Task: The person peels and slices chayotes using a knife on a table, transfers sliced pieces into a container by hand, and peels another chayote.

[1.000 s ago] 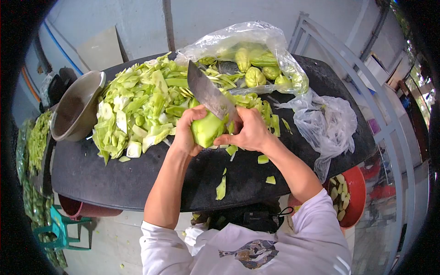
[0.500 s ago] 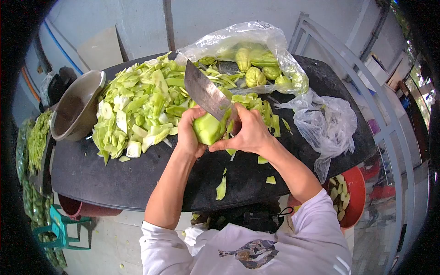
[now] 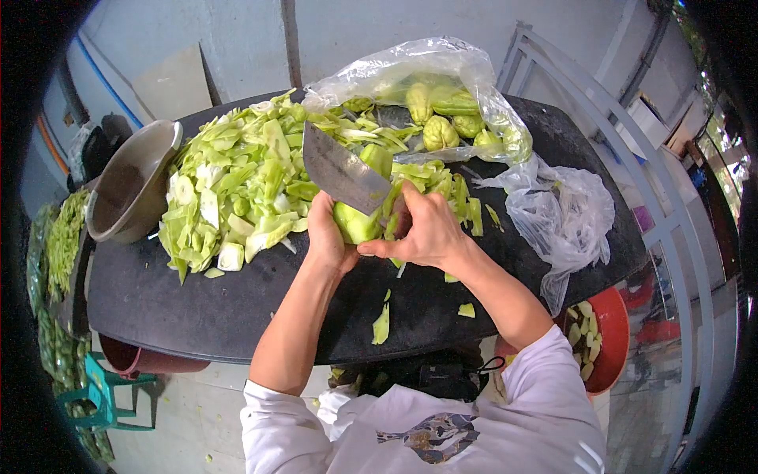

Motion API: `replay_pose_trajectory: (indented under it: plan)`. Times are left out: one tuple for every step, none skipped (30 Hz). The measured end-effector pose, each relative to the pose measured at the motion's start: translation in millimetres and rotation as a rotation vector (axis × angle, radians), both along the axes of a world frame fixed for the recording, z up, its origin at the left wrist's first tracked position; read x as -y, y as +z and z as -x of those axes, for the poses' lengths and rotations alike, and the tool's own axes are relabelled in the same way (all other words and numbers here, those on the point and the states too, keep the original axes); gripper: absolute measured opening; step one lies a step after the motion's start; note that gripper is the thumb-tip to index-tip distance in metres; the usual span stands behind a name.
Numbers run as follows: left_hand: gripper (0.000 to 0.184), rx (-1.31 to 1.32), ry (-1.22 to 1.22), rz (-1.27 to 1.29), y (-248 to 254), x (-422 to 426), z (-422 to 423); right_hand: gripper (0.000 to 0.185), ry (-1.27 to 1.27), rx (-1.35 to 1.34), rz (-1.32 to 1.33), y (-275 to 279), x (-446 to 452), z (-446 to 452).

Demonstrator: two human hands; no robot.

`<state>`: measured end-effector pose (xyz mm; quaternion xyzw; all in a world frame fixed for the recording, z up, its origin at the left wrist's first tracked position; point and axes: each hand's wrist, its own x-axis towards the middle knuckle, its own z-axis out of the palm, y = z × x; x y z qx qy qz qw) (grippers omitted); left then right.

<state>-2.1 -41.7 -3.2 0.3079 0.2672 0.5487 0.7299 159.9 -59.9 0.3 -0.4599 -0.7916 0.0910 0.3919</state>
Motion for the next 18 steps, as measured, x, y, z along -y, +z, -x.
replay_pose_trajectory:
  plan:
    - [0.054,0.007,0.019,0.013,0.5,0.8,-1.1,0.088,0.000,0.000,0.000,-0.6,-0.3,0.0]
    - [0.055,0.014,0.038,0.025,0.6,1.3,-1.8,0.088,0.004,0.018,-0.021,-1.9,-1.0,-0.1]
    - [0.055,0.014,0.038,0.026,-0.5,1.0,-1.7,0.087,0.008,0.035,-0.043,-2.1,-1.2,0.2]
    - [0.055,0.023,0.048,0.034,-2.7,0.1,-1.5,0.087,0.007,0.035,-0.042,-1.0,-0.5,0.9]
    - [0.056,0.032,0.059,0.042,-4.4,-0.6,-1.4,0.084,0.018,0.032,-0.038,1.4,0.8,2.3]
    - [0.056,0.032,0.058,0.042,-5.1,-0.6,-1.3,0.082,0.028,0.028,-0.034,2.9,2.0,3.1]
    - [0.055,0.055,0.070,0.042,-5.6,-0.5,-1.1,0.082,0.028,0.028,-0.034,3.0,2.6,3.3]
    - [0.054,0.078,0.082,0.042,-6.2,-0.8,-1.1,0.078,0.014,0.057,-0.031,3.1,3.2,3.4]
    - [0.054,0.078,0.082,0.041,-9.3,-2.6,-1.0,0.075,0.000,0.086,-0.028,3.0,3.7,3.5]
    - [0.053,0.093,0.095,0.027,-13.9,-5.6,-0.8,0.075,0.000,0.086,-0.029,2.7,3.7,3.8]
    - [0.052,0.109,0.109,0.014,-16.3,-7.4,-0.6,0.073,-0.022,0.151,-0.099,1.7,3.6,4.1]
    - [0.052,0.109,0.109,0.014,-15.9,-8.2,-0.5,0.072,-0.044,0.217,-0.170,0.6,3.4,4.1]
    - [0.051,0.075,0.090,-0.002,-15.0,-9.4,-0.6,0.072,-0.044,0.217,-0.170,-1.0,3.1,3.9]
    - [0.049,0.041,0.072,-0.019,-14.1,-10.0,-0.6,0.070,-0.035,0.212,-0.157,-2.8,2.6,3.6]
    - [0.049,0.040,0.072,-0.020,-13.0,-9.2,-0.8,0.069,-0.026,0.207,-0.145,-2.9,2.3,4.0]
    - [0.046,0.116,0.074,0.041,-12.0,-7.4,-1.3,0.069,-0.026,0.207,-0.146,-1.6,2.6,4.2]
    - [0.043,0.193,0.076,0.102,-11.3,-6.8,-1.0,0.066,0.002,0.082,-0.093,1.5,3.2,4.6]
    - [0.043,0.195,0.080,0.101,-10.9,-9.2,0.3,0.064,0.031,-0.042,-0.041,3.7,2.8,4.5]
